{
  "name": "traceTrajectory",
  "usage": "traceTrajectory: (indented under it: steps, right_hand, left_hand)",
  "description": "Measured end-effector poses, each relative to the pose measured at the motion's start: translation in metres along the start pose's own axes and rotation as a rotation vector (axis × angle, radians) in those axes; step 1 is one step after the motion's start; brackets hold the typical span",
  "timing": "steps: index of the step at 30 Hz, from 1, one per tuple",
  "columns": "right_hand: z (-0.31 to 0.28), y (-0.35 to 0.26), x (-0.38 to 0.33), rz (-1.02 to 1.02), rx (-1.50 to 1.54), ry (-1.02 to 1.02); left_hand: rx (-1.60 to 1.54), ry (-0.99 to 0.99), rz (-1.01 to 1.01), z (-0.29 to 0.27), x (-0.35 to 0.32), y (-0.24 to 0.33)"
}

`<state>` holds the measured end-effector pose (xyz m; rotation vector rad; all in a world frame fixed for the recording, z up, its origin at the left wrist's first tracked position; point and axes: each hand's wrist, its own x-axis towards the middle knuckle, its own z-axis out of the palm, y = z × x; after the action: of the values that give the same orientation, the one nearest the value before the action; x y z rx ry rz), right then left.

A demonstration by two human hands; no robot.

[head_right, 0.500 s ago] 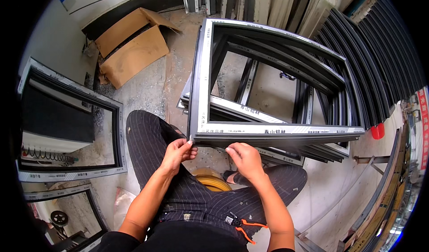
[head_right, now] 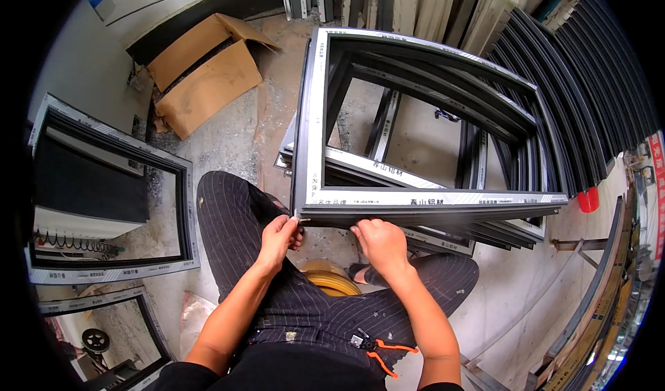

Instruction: The person sits on the floor assembling a metal window frame. They insert a rubber seal into the frame's groove, use pliers to cut the seal, and fit additional metal corner pieces to complete the frame assembly.

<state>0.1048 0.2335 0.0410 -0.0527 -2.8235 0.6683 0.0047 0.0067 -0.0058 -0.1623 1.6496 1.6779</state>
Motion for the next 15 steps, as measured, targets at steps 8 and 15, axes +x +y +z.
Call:
traceTrajectory:
  steps: [8, 15]
  right_hand:
    - [-0.018, -0.004, 0.002, 0.355, 0.675, -0.279]
    - [-0.008, -0.017, 0.005, -0.015, 0.058, 0.213]
  left_hand:
    - [-0.089, -0.084, 0.005, -0.002, -0.007, 0.008]
    - [-0.146, -0.046, 0.006, 0.003, -0.009, 0.005]
